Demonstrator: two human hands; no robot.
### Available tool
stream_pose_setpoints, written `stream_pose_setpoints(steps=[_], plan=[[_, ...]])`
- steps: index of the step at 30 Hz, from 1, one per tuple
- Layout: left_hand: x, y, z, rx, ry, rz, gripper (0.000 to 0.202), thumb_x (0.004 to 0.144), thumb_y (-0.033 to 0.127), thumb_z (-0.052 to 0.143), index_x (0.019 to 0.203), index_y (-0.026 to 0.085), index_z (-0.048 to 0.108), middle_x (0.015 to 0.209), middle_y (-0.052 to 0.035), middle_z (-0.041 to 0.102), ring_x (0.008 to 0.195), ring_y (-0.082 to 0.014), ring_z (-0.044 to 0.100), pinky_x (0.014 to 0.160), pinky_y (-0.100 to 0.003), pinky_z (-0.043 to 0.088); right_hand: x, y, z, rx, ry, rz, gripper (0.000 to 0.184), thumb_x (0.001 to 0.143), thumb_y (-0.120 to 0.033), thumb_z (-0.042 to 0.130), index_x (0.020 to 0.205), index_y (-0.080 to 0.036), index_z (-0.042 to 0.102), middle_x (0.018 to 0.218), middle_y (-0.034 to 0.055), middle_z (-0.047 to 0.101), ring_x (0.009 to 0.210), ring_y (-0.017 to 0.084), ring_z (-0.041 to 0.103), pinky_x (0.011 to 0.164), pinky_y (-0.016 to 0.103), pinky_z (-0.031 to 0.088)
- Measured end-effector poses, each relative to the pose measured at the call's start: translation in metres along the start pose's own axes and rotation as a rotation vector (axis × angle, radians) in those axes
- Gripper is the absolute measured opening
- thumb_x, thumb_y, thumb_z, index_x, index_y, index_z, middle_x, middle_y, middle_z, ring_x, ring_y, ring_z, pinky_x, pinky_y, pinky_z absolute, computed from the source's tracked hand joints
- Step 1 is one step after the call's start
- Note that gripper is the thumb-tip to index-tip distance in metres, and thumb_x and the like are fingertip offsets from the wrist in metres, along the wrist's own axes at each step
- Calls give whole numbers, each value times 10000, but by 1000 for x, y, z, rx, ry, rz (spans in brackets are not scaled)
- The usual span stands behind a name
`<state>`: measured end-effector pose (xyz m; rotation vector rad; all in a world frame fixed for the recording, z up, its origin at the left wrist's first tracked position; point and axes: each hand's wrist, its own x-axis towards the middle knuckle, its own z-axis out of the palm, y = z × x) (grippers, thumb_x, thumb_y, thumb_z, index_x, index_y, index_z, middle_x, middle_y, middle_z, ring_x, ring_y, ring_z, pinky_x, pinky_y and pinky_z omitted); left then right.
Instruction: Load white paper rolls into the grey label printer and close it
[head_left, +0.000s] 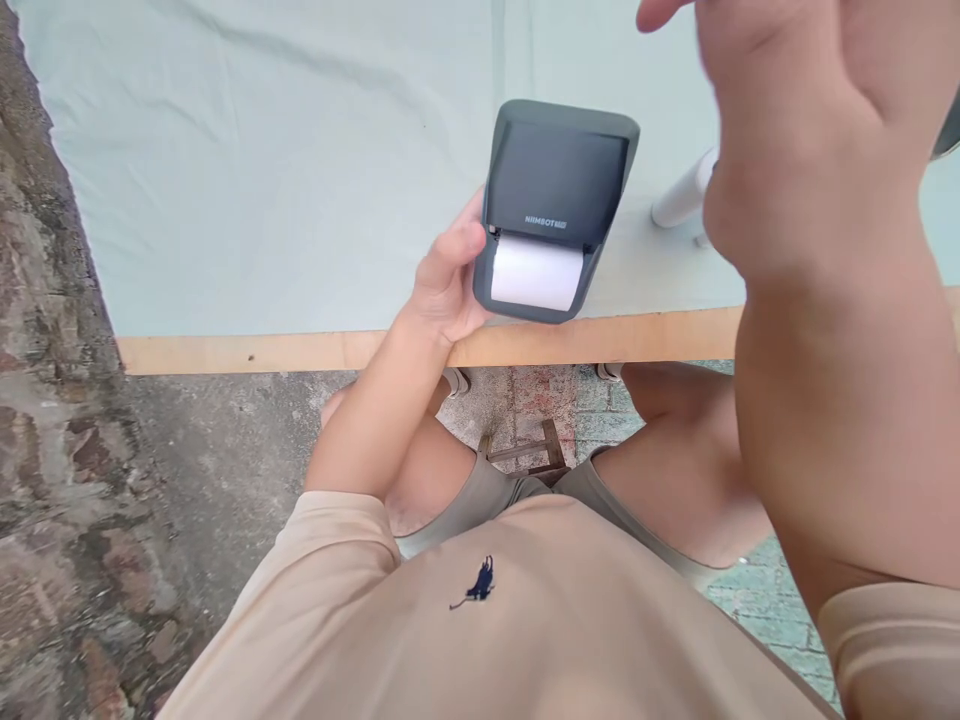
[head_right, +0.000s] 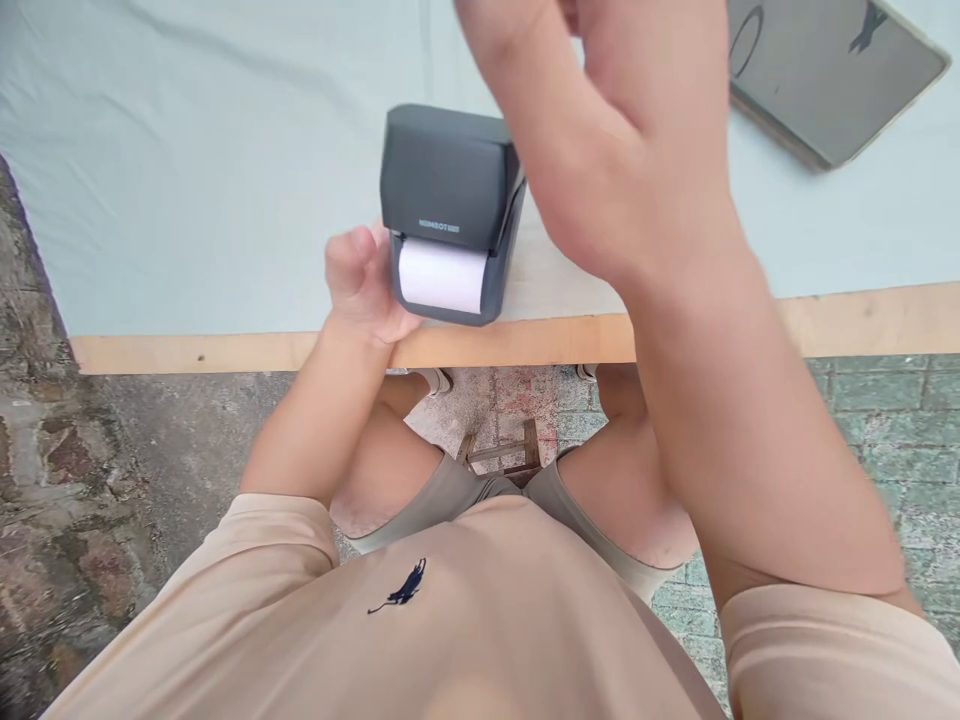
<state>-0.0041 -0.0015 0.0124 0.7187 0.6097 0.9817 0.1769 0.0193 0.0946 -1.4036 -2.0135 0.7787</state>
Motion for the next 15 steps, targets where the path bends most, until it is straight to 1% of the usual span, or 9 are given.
stream_pose_setpoints(steps=[1, 2, 3, 4, 5, 8, 11, 13, 15], plan=[[0, 1, 2, -4, 8, 0, 425, 766, 467, 478, 1087, 203, 566, 1035, -35, 649, 1264, -257, 504, 934, -354, 524, 0, -3, 1, -32, 45, -39, 324, 921, -425, 315, 1128, -229, 469, 1167, -2, 506, 1153, 176, 496, 1005, 349, 405], [0, 2, 3, -1, 24, -4, 422, 801, 471, 419, 1087, 196, 563, 1055, -34, 642, 1287, -251, 482, 969, -370, 507, -1, -6, 2, -61, 74, -64, 269, 876, -331, 435, 1109, -212, 492, 1135, -1, 539, 1096, 154, 523, 997, 328, 420], [-1, 2, 4, 4, 40, -12, 417, 828, 461, 377, 1087, 190, 558, 1066, -32, 637, 1298, -247, 471, 990, -380, 495, -1, -9, 5, -77, 76, -73, 293, 827, -249, 494, 1116, -198, 493, 1138, 2, 548, 1077, 141, 524, 988, 311, 432], [-1, 2, 4, 4, 56, -18, 406, 846, 445, 354, 1089, 188, 553, 1067, -27, 634, 1300, -244, 470, 1004, -383, 487, -2, -11, 8, -68, 49, -68, 340, 798, -204, 509, 1136, -187, 480, 1167, 9, 536, 1090, 134, 509, 978, 298, 441], [-2, 2, 4, -4, 73, -21, 388, 858, 427, 349, 1090, 190, 549, 1058, -20, 635, 1295, -241, 475, 1013, -378, 483, -3, -12, 13, -36, 19, -55, 362, 792, -194, 507, 1152, -177, 466, 1193, 17, 518, 1107, 132, 490, 962, 288, 450], [-6, -2, 0, -36, 125, -34, 310, 864, 365, 389, 1053, 195, 566, 983, -1, 655, 1242, -228, 529, 980, -326, 507, -7, -11, 25, 90, -37, 0, 383, 806, -248, 514, 1171, -159, 440, 1197, 32, 498, 1078, 122, 488, 864, 252, 479], [-8, -6, -3, -35, 158, -57, 266, 865, 323, 411, 1014, 184, 582, 904, 5, 666, 1193, -217, 570, 929, -295, 529, -11, -4, 31, 202, -93, 55, 454, 809, -302, 547, 1220, -177, 398, 1247, 34, 466, 1046, 104, 509, 772, 216, 482], [-9, -7, -3, -16, 162, -58, 237, 864, 297, 431, 1002, 180, 583, 886, 8, 665, 1187, -213, 575, 959, -298, 515, -14, 1, 32, 273, -97, 60, 486, 806, -311, 566, 1239, -196, 378, 1270, 32, 452, 1047, 93, 511, 742, 200, 476], [-8, -5, 0, -1, 158, -54, 212, 860, 285, 447, 990, 182, 579, 874, 10, 666, 1197, -210, 567, 1014, -312, 484, -14, 4, 33, 304, -85, 49, 493, 796, -299, 585, 1232, -207, 374, 1255, 30, 463, 1083, 95, 498, 747, 194, 473]])
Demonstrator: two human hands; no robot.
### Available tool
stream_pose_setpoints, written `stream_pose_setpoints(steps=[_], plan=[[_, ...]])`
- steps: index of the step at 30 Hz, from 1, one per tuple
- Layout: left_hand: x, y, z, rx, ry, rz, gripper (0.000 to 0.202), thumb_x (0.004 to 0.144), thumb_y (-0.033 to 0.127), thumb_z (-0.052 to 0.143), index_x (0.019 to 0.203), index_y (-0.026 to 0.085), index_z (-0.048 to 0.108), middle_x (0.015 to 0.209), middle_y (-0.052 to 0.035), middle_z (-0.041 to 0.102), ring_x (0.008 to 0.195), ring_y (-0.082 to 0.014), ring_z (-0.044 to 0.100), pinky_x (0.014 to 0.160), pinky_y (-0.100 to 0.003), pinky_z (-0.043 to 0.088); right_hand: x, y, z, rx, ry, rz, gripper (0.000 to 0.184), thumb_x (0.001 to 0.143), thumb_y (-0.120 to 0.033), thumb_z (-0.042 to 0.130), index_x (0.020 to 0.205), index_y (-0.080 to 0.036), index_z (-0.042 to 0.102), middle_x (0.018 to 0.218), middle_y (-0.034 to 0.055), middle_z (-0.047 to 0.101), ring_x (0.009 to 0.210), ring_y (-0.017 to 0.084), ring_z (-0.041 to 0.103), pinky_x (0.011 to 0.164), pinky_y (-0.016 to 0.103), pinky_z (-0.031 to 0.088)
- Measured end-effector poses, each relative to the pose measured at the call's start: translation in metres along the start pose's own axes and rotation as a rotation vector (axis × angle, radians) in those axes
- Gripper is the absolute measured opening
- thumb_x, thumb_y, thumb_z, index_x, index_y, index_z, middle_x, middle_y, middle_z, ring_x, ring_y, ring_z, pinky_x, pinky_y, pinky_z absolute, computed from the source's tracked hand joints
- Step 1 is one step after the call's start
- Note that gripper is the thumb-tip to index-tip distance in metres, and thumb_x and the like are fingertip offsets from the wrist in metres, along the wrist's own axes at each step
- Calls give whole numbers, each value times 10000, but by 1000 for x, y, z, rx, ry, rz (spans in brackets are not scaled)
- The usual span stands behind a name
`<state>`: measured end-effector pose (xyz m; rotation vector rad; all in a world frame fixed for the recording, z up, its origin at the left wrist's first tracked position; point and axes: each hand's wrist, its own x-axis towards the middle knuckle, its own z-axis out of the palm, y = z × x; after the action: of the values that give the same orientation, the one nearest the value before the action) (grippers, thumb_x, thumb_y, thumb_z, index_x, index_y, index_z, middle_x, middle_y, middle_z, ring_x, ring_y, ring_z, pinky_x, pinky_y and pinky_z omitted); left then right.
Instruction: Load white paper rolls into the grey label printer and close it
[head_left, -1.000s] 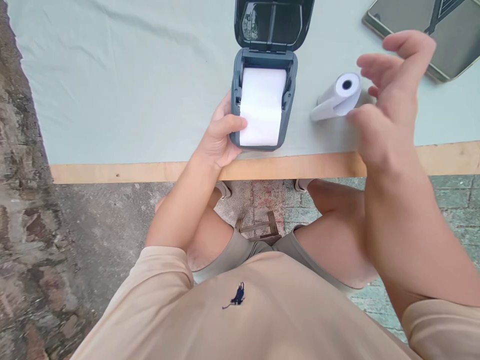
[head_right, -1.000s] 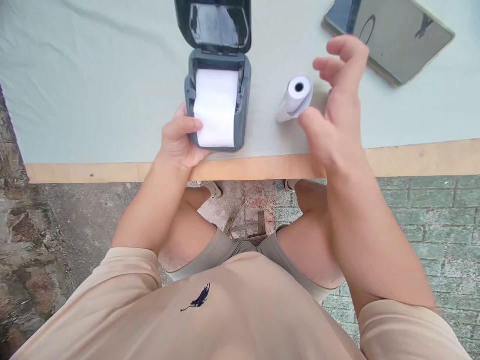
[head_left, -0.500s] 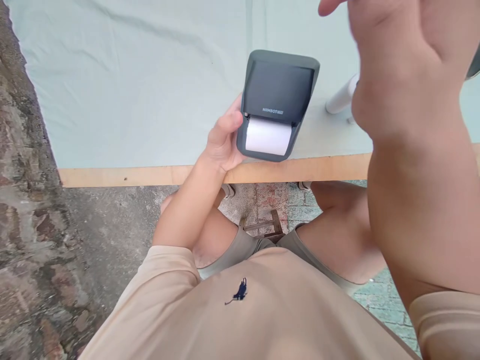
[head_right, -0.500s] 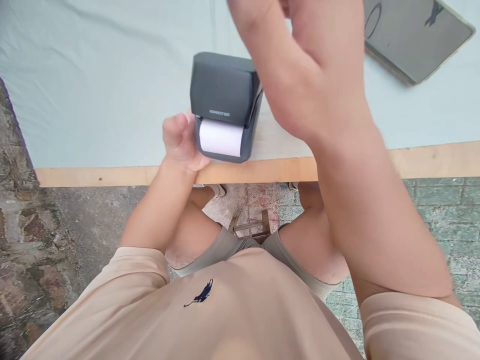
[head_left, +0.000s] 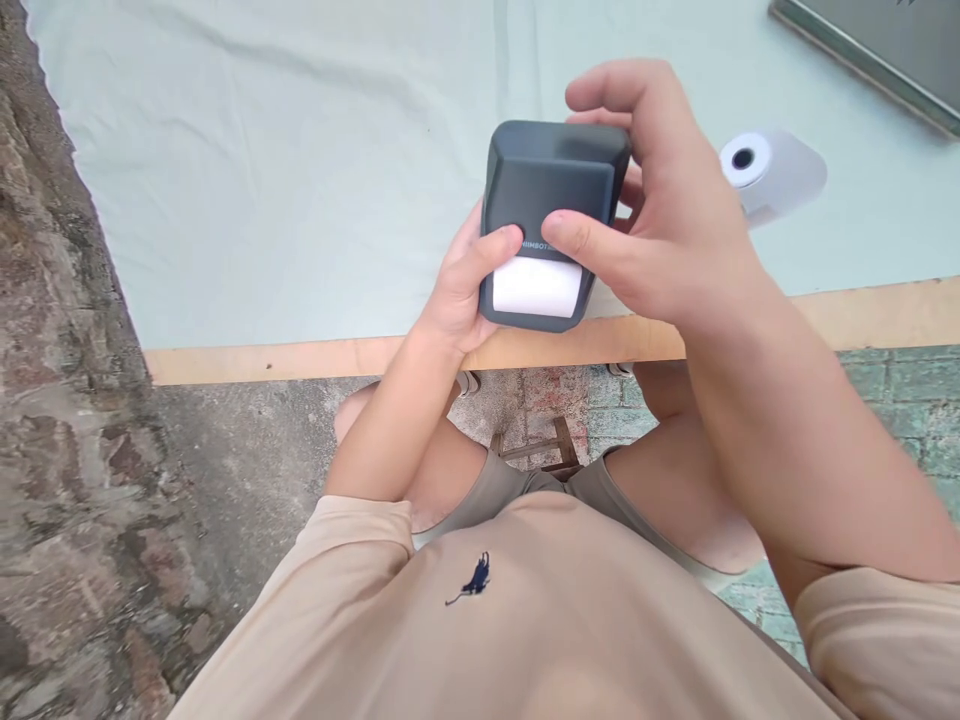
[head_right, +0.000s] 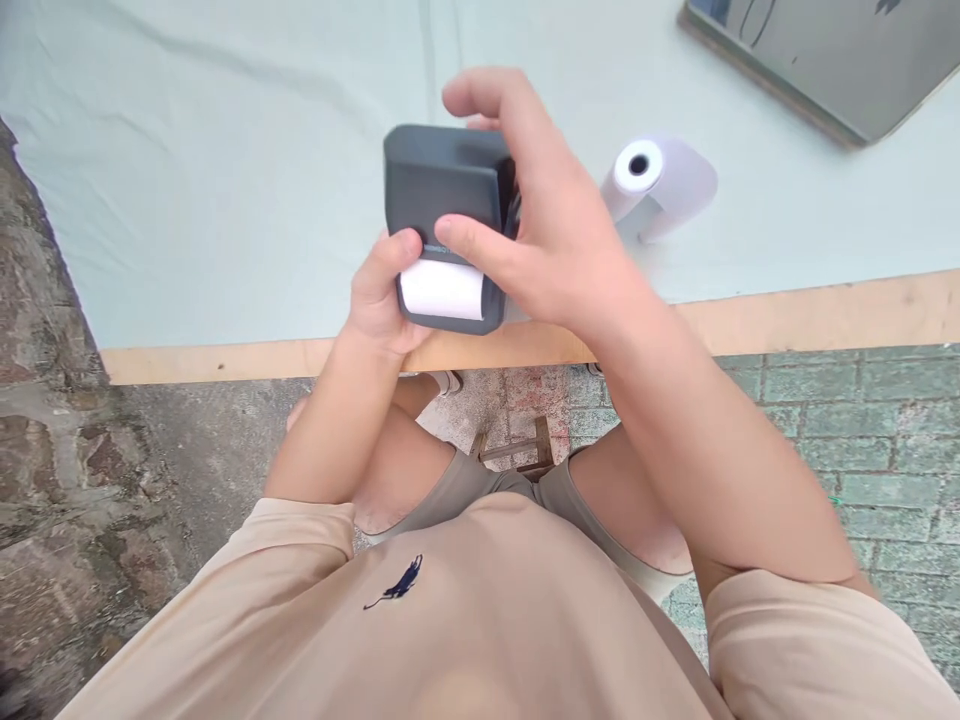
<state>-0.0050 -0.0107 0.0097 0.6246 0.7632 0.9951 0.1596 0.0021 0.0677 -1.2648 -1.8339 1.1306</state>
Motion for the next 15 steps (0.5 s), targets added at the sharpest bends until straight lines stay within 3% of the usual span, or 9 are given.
stream_pose_setpoints(steps=[5, 10, 15], plan=[[2, 9, 9, -69, -36, -1, 364, 863, 451, 354, 922, 170, 579, 864, -28, 662, 1276, -235, 491, 1050, -350, 463, 2, -5, 1, -42, 30, 39, 374, 814, -284, 544, 1152, -220, 398, 1215, 16, 464, 1099, 111, 491, 792, 225, 485], [6, 6, 8, -44, 109, 12, 281, 857, 345, 347, 809, 184, 573, 830, -9, 646, 1247, -225, 513, 1005, -353, 503, 2, -12, -13, -168, 41, -89, 346, 784, -148, 486, 1115, -242, 444, 1225, 7, 473, 1169, 134, 458, 978, 288, 455], [9, 3, 8, 8, 206, -4, 244, 838, 356, 385, 797, 193, 562, 858, -13, 642, 1228, -228, 524, 997, -354, 504, 5, -13, -26, -390, -195, -207, 523, 724, -195, 579, 1219, -239, 416, 1297, 39, 423, 1243, 134, 408, 1040, 278, 418]])
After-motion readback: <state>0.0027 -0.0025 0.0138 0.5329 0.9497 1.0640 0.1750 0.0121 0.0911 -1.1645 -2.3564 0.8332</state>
